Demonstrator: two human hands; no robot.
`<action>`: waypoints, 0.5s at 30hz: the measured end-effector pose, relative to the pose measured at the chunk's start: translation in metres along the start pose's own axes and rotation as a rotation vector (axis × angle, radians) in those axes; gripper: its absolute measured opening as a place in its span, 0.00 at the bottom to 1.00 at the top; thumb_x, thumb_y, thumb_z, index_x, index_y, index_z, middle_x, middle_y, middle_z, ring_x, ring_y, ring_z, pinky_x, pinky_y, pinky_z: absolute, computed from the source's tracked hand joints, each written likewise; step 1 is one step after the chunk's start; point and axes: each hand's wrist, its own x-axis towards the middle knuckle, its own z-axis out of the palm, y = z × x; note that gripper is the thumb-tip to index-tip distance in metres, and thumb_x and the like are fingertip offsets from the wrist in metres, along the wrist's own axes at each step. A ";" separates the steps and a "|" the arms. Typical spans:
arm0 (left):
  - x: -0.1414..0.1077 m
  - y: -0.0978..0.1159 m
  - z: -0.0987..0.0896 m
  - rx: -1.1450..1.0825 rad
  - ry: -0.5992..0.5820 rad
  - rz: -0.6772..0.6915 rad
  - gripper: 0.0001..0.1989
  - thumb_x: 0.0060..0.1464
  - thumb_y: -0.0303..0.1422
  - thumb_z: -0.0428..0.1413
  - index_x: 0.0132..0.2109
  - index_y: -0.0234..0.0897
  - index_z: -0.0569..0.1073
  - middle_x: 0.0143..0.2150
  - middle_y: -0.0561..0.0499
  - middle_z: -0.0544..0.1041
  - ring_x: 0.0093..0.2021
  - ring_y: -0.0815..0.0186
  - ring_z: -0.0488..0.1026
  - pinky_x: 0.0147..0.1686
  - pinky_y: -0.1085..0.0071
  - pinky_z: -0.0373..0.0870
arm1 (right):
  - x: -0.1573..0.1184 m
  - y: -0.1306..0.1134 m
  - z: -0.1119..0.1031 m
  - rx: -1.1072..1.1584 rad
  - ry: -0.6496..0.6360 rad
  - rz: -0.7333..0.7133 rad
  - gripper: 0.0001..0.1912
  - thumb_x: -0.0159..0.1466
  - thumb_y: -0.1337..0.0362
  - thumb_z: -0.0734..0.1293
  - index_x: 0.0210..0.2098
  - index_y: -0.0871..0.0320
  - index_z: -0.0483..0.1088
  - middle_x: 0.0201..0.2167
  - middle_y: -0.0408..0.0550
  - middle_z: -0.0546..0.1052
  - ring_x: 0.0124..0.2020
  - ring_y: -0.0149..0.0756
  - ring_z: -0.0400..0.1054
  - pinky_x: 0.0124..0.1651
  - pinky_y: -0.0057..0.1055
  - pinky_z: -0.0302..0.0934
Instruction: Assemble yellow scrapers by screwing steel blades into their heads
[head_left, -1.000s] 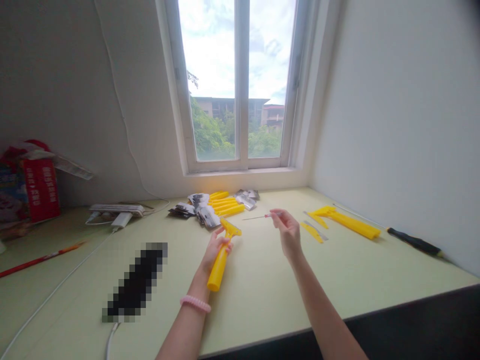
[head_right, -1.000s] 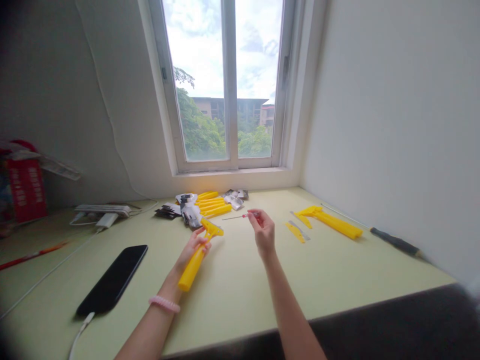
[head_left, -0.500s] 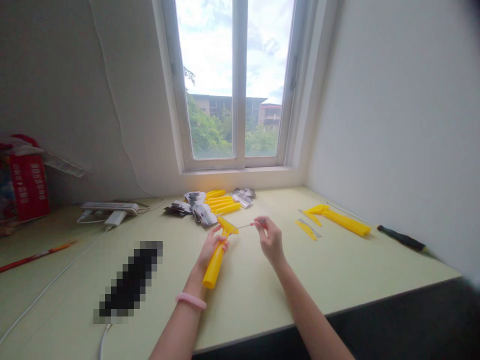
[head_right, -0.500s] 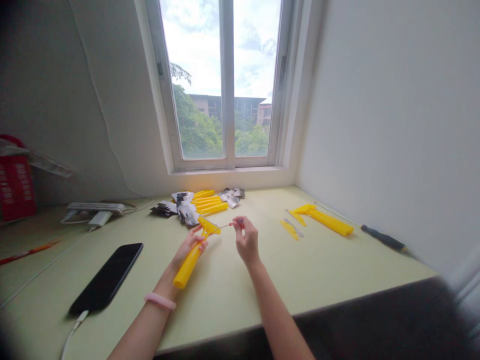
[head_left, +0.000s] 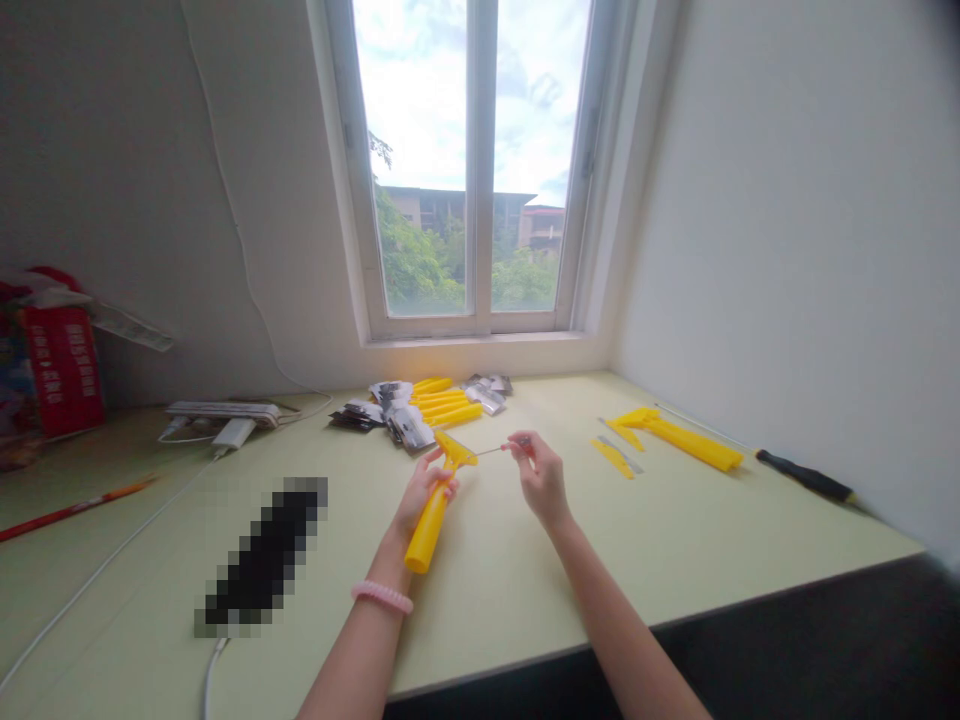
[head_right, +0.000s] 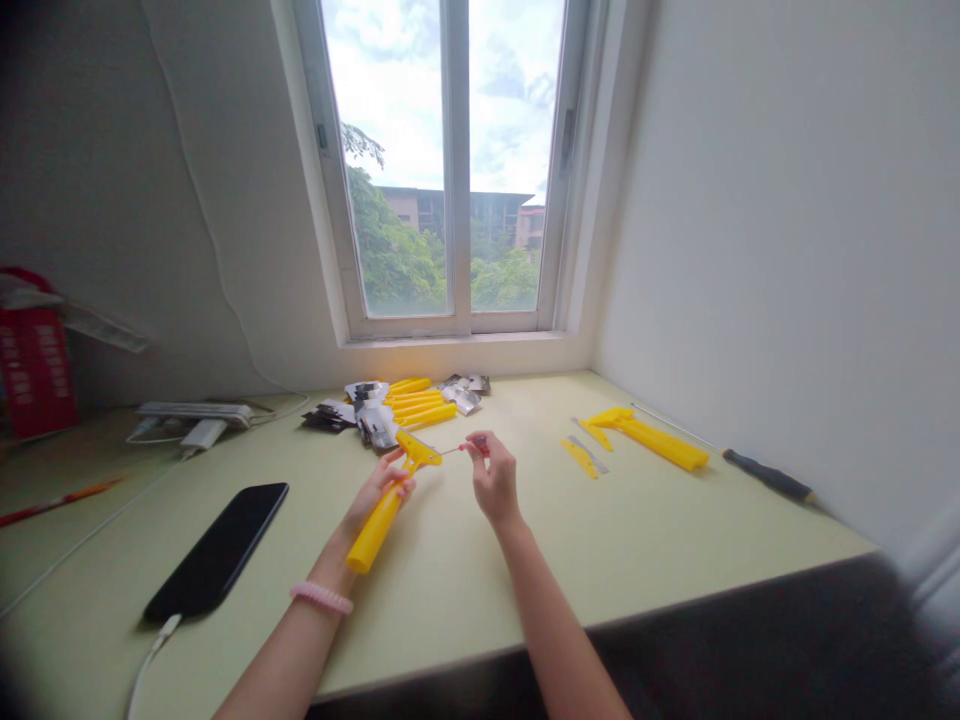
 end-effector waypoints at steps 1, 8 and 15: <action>0.000 0.000 0.000 -0.001 0.000 0.002 0.28 0.39 0.20 0.53 0.49 0.39 0.56 0.31 0.52 0.68 0.19 0.78 0.63 0.17 0.83 0.58 | 0.000 0.000 0.000 0.000 0.001 0.003 0.09 0.61 0.61 0.58 0.34 0.58 0.65 0.29 0.49 0.74 0.32 0.36 0.68 0.37 0.33 0.62; -0.001 0.000 0.000 0.002 -0.036 0.023 0.26 0.40 0.20 0.52 0.48 0.39 0.56 0.31 0.52 0.68 0.18 0.79 0.62 0.17 0.83 0.57 | 0.000 0.000 -0.001 -0.002 -0.003 0.013 0.09 0.61 0.60 0.58 0.34 0.59 0.66 0.29 0.50 0.74 0.31 0.36 0.68 0.36 0.32 0.62; -0.002 0.000 0.000 0.022 -0.049 0.014 0.27 0.38 0.21 0.54 0.48 0.39 0.57 0.30 0.53 0.68 0.18 0.79 0.63 0.16 0.83 0.56 | -0.001 -0.002 -0.004 -0.063 0.035 0.068 0.12 0.57 0.56 0.61 0.26 0.58 0.65 0.23 0.46 0.73 0.24 0.33 0.65 0.29 0.28 0.60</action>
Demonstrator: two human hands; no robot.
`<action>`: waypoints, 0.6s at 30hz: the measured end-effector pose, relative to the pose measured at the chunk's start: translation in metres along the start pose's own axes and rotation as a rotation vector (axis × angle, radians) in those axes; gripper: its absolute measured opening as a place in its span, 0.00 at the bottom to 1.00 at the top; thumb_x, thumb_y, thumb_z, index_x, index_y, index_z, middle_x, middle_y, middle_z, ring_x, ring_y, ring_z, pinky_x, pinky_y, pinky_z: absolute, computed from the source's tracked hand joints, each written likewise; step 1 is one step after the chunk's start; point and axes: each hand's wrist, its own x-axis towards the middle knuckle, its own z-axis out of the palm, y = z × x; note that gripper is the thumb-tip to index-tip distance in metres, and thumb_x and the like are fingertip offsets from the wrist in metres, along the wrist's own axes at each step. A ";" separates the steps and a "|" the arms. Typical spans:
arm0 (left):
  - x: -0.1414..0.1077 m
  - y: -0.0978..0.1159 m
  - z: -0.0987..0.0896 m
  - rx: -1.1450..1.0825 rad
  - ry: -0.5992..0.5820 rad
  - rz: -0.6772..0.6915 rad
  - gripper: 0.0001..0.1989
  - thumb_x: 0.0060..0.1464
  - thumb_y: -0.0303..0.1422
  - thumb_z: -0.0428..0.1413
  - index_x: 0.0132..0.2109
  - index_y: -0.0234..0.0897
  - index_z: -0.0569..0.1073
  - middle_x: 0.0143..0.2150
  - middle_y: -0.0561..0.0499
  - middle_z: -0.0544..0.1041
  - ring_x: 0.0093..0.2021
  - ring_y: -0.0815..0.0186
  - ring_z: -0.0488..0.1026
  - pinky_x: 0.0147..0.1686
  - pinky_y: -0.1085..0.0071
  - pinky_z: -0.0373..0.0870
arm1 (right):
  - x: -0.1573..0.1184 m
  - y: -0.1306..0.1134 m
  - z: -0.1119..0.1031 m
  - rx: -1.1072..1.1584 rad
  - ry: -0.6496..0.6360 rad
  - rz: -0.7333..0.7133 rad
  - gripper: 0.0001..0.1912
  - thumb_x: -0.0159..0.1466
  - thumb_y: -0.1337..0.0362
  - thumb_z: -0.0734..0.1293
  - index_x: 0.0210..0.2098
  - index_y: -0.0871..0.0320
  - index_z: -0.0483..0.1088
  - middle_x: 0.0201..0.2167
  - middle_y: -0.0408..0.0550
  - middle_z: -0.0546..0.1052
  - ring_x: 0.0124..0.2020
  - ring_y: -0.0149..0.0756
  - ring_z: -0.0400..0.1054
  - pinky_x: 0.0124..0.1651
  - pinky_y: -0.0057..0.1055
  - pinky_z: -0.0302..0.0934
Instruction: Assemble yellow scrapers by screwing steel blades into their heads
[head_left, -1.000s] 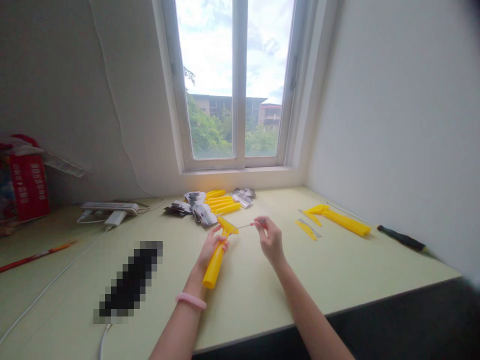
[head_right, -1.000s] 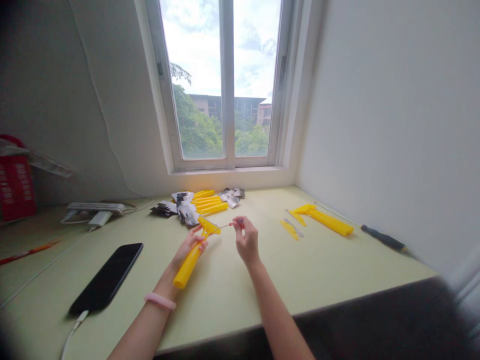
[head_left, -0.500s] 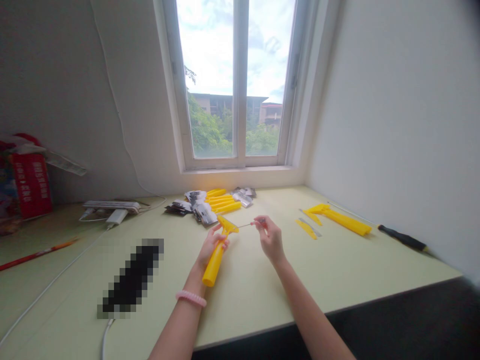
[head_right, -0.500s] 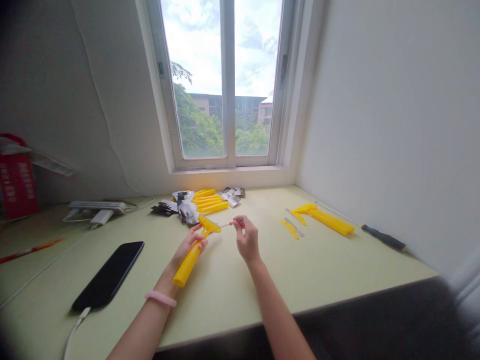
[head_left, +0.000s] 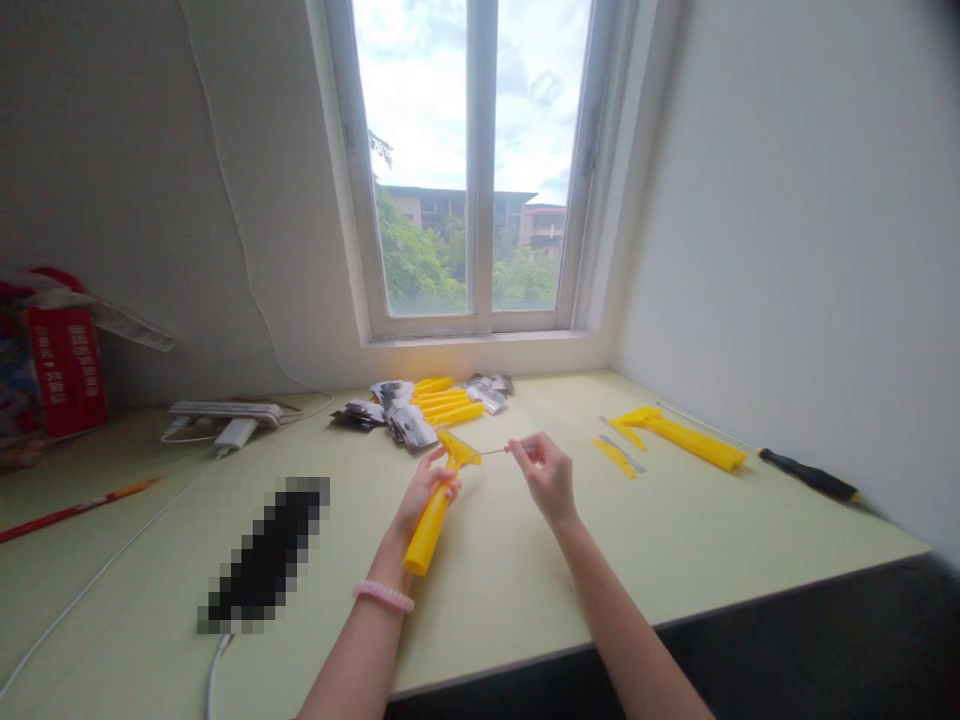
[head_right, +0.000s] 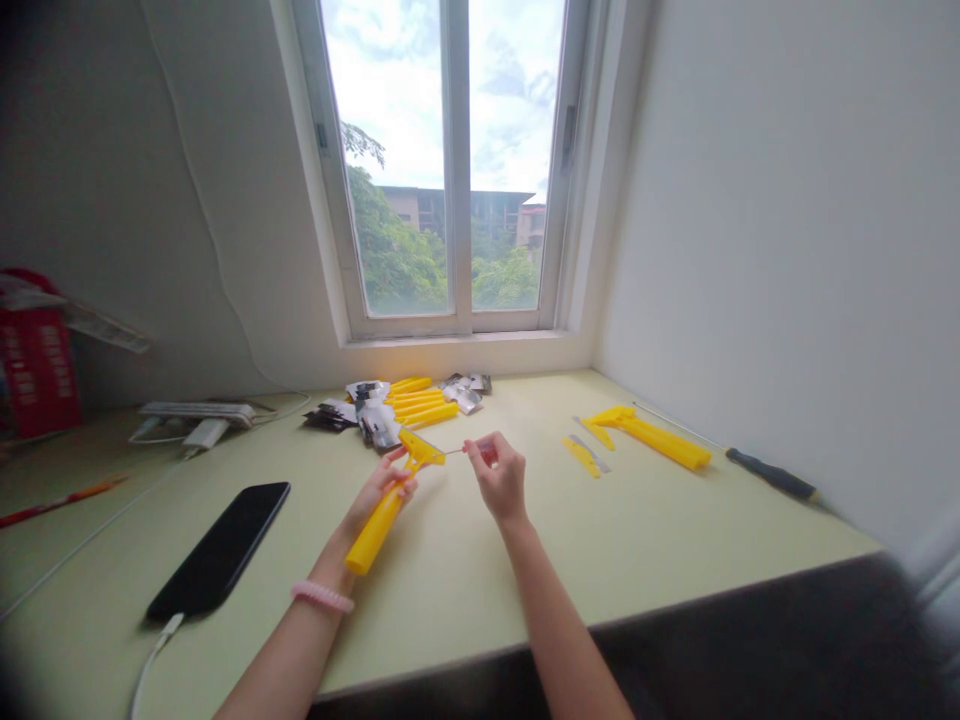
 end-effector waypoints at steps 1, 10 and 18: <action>0.000 0.000 0.000 -0.002 -0.002 -0.006 0.28 0.38 0.20 0.54 0.48 0.39 0.57 0.31 0.53 0.68 0.19 0.79 0.63 0.17 0.83 0.56 | 0.000 0.000 0.000 -0.019 0.004 0.008 0.13 0.58 0.55 0.60 0.24 0.58 0.64 0.22 0.45 0.72 0.23 0.32 0.64 0.27 0.27 0.59; -0.001 -0.001 0.002 0.063 -0.045 -0.078 0.28 0.39 0.20 0.52 0.49 0.39 0.55 0.34 0.48 0.70 0.18 0.78 0.63 0.17 0.82 0.56 | 0.002 0.002 0.000 0.031 -0.025 0.005 0.08 0.62 0.61 0.52 0.31 0.56 0.59 0.26 0.43 0.69 0.29 0.33 0.64 0.33 0.29 0.57; -0.002 -0.002 0.003 0.102 -0.082 -0.081 0.28 0.40 0.21 0.50 0.51 0.37 0.53 0.32 0.48 0.69 0.18 0.78 0.63 0.17 0.83 0.55 | 0.004 -0.001 -0.004 0.095 -0.044 -0.039 0.07 0.61 0.61 0.56 0.30 0.57 0.61 0.25 0.43 0.68 0.29 0.32 0.65 0.32 0.28 0.58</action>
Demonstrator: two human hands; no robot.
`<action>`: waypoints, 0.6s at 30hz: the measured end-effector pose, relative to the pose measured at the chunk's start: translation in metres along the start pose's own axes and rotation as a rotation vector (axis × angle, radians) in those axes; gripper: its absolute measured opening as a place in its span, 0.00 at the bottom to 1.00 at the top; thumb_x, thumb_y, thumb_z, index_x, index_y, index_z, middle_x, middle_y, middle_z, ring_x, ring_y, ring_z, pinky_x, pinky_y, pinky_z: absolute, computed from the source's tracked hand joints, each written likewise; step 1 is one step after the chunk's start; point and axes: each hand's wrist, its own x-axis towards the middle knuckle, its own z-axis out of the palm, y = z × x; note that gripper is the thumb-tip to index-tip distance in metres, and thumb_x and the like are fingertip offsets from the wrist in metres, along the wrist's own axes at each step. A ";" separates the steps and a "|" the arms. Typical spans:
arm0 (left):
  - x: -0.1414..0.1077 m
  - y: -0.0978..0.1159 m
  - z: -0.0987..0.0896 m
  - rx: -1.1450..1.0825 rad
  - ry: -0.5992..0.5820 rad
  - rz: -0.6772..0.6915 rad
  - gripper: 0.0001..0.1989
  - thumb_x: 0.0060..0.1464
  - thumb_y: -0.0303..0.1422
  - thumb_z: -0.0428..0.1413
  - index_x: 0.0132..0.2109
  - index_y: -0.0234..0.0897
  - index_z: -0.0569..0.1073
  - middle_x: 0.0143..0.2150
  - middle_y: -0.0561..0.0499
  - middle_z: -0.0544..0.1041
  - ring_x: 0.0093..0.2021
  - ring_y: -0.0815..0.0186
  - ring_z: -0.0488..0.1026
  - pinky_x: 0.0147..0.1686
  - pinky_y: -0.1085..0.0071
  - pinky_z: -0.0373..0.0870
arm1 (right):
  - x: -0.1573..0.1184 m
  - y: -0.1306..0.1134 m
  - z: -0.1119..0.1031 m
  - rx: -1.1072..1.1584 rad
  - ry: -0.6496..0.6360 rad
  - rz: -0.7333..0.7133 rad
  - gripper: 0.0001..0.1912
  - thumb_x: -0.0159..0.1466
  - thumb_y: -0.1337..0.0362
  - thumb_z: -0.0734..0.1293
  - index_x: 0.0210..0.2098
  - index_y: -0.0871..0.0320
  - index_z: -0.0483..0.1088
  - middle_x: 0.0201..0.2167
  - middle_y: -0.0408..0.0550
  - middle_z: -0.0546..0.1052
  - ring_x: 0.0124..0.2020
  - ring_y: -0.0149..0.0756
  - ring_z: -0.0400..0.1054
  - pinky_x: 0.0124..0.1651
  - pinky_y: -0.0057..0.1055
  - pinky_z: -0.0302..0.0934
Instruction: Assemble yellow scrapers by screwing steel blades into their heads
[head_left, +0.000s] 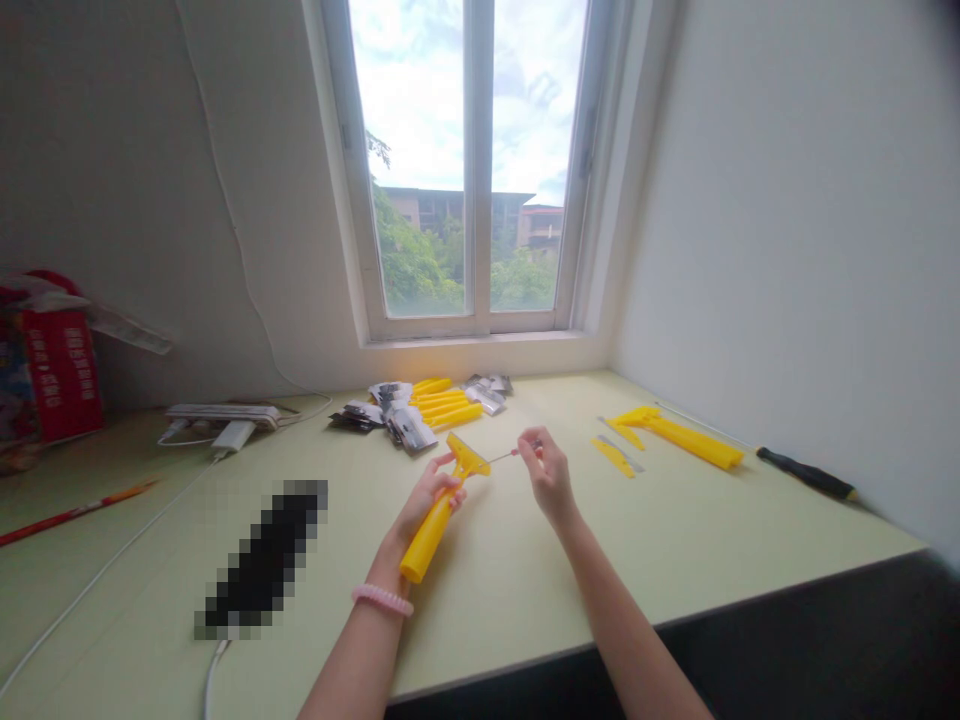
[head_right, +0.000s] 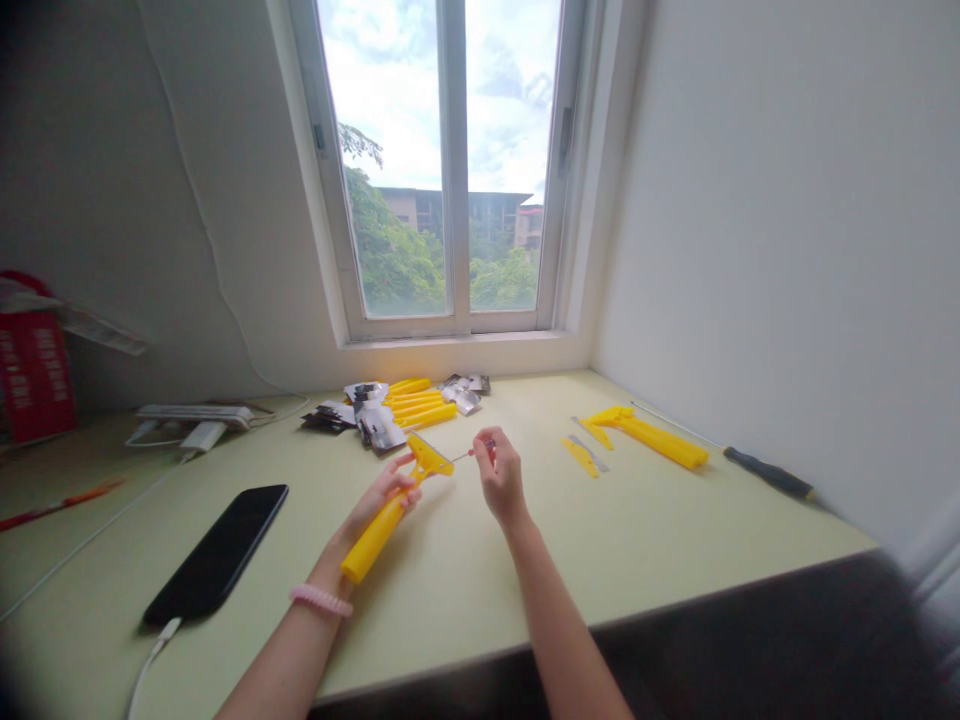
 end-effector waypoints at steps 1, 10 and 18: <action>0.000 0.000 0.000 -0.006 -0.003 0.001 0.28 0.40 0.20 0.50 0.51 0.37 0.53 0.33 0.48 0.70 0.18 0.78 0.62 0.17 0.83 0.55 | 0.000 0.000 0.000 -0.002 0.002 -0.006 0.07 0.61 0.61 0.57 0.31 0.57 0.61 0.25 0.43 0.69 0.29 0.33 0.65 0.33 0.28 0.58; 0.002 0.000 -0.003 -0.051 -0.010 -0.002 0.31 0.40 0.20 0.51 0.52 0.37 0.52 0.35 0.46 0.70 0.18 0.78 0.62 0.17 0.82 0.55 | 0.001 0.002 -0.004 -0.013 0.042 -0.074 0.09 0.60 0.67 0.56 0.38 0.58 0.65 0.31 0.47 0.70 0.32 0.34 0.66 0.34 0.31 0.60; 0.001 0.000 -0.002 -0.037 -0.001 0.005 0.29 0.41 0.20 0.50 0.52 0.37 0.52 0.34 0.47 0.70 0.18 0.78 0.62 0.16 0.83 0.54 | -0.004 0.002 -0.003 -0.162 0.114 -0.092 0.08 0.59 0.60 0.61 0.29 0.58 0.64 0.25 0.45 0.71 0.26 0.33 0.64 0.30 0.29 0.59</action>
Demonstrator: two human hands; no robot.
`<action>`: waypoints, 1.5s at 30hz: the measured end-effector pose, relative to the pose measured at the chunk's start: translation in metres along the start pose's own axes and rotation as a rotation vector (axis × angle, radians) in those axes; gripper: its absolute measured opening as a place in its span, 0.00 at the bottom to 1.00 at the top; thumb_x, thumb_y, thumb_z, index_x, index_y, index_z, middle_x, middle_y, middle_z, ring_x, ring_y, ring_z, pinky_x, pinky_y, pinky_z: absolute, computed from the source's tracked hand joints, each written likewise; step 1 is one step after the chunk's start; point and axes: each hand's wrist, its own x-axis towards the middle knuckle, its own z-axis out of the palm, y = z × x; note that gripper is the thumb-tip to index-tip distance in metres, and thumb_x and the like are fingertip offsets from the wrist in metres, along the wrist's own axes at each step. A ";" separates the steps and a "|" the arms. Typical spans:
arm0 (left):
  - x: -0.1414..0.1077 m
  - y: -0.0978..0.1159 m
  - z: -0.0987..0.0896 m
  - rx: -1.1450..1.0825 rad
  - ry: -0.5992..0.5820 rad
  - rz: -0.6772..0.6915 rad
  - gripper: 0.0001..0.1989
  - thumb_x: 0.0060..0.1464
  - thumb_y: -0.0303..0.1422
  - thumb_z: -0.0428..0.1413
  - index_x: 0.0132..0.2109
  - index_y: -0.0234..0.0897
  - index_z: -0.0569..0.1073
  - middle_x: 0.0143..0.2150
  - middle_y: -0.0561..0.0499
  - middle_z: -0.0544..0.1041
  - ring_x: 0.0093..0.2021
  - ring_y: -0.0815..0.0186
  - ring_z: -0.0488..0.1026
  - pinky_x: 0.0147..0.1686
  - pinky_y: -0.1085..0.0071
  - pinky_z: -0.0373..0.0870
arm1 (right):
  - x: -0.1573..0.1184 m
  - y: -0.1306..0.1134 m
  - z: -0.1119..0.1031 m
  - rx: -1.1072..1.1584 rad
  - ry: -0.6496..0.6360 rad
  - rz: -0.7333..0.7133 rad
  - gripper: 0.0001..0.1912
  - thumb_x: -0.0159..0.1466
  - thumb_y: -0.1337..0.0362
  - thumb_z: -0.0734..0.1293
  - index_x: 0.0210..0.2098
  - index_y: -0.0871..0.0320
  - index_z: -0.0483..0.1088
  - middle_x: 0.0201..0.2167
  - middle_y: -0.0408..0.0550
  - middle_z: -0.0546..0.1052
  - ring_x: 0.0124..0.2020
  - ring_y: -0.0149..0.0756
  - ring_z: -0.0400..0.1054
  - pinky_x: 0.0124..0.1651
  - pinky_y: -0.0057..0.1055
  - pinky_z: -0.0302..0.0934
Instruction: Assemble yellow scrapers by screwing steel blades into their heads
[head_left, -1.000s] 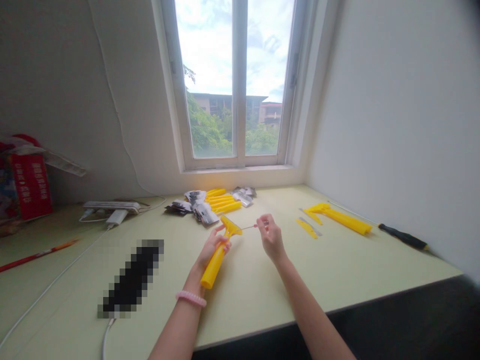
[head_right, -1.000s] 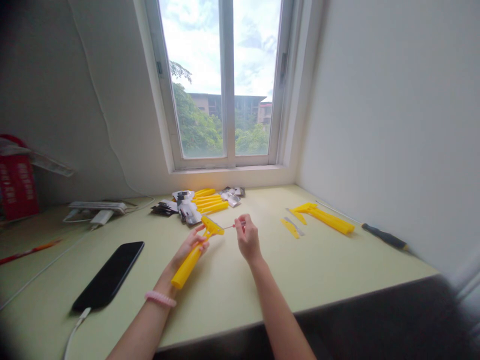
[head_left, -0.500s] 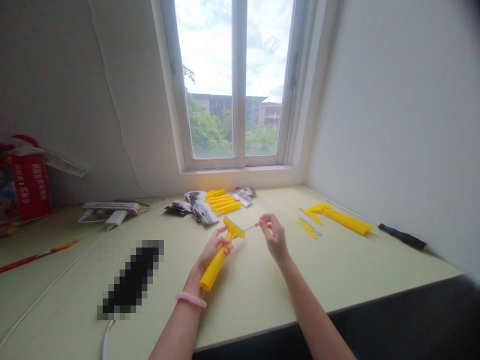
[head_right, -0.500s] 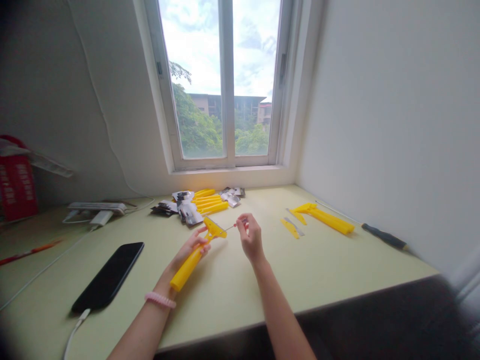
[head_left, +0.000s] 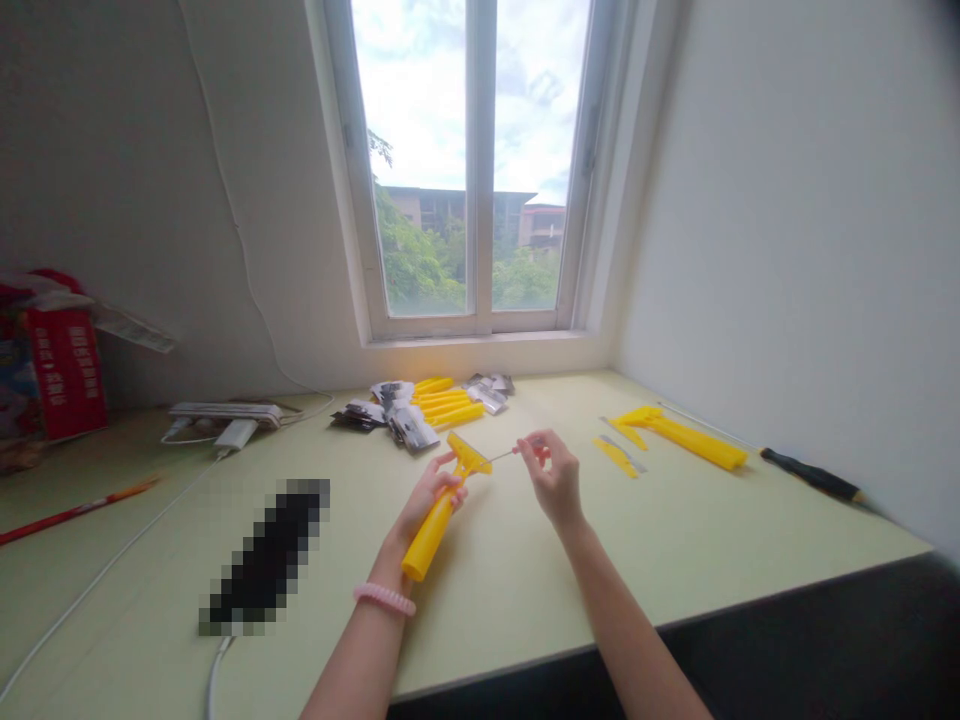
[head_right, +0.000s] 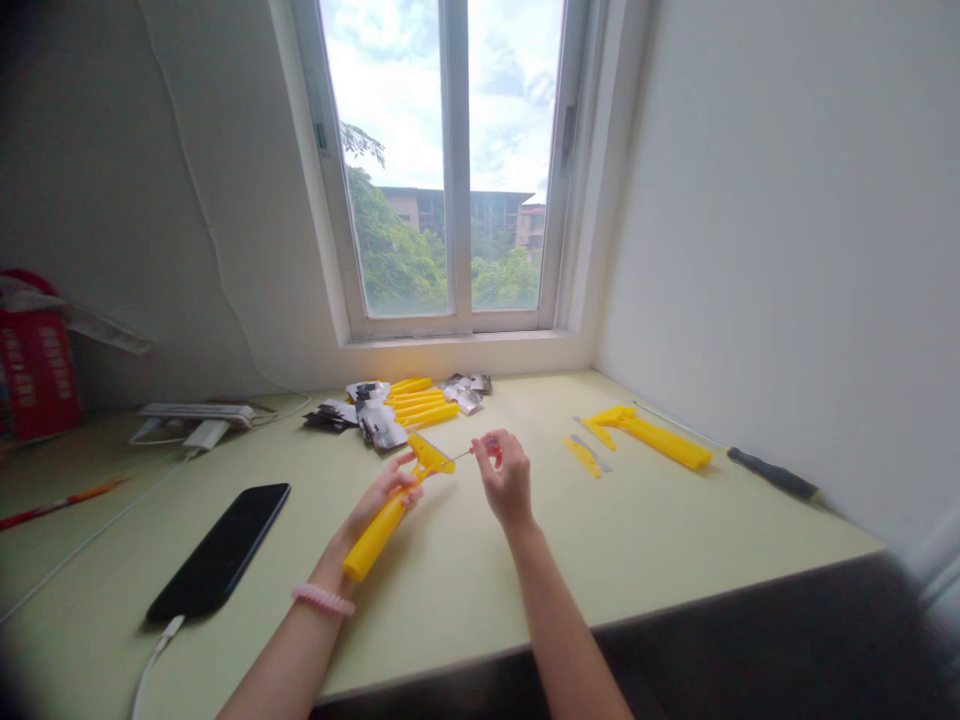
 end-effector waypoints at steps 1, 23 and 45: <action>0.000 0.000 0.000 0.004 0.000 -0.004 0.29 0.41 0.20 0.50 0.52 0.37 0.52 0.33 0.47 0.70 0.18 0.78 0.62 0.16 0.83 0.54 | 0.000 0.001 0.000 -0.014 0.009 0.013 0.08 0.59 0.59 0.61 0.28 0.58 0.64 0.24 0.45 0.70 0.25 0.32 0.63 0.29 0.29 0.59; 0.000 0.001 -0.001 -0.023 -0.011 -0.007 0.30 0.40 0.20 0.51 0.51 0.39 0.53 0.36 0.46 0.70 0.18 0.79 0.62 0.17 0.83 0.55 | -0.001 0.004 -0.001 -0.040 0.005 0.048 0.08 0.59 0.60 0.60 0.28 0.58 0.64 0.24 0.45 0.71 0.26 0.33 0.64 0.31 0.30 0.59; -0.006 0.004 0.004 -0.050 -0.003 0.021 0.29 0.40 0.21 0.52 0.51 0.40 0.54 0.39 0.45 0.70 0.19 0.79 0.62 0.17 0.82 0.55 | 0.002 0.003 -0.004 -0.001 0.018 -0.112 0.05 0.60 0.64 0.59 0.34 0.57 0.65 0.30 0.48 0.72 0.30 0.35 0.66 0.34 0.34 0.62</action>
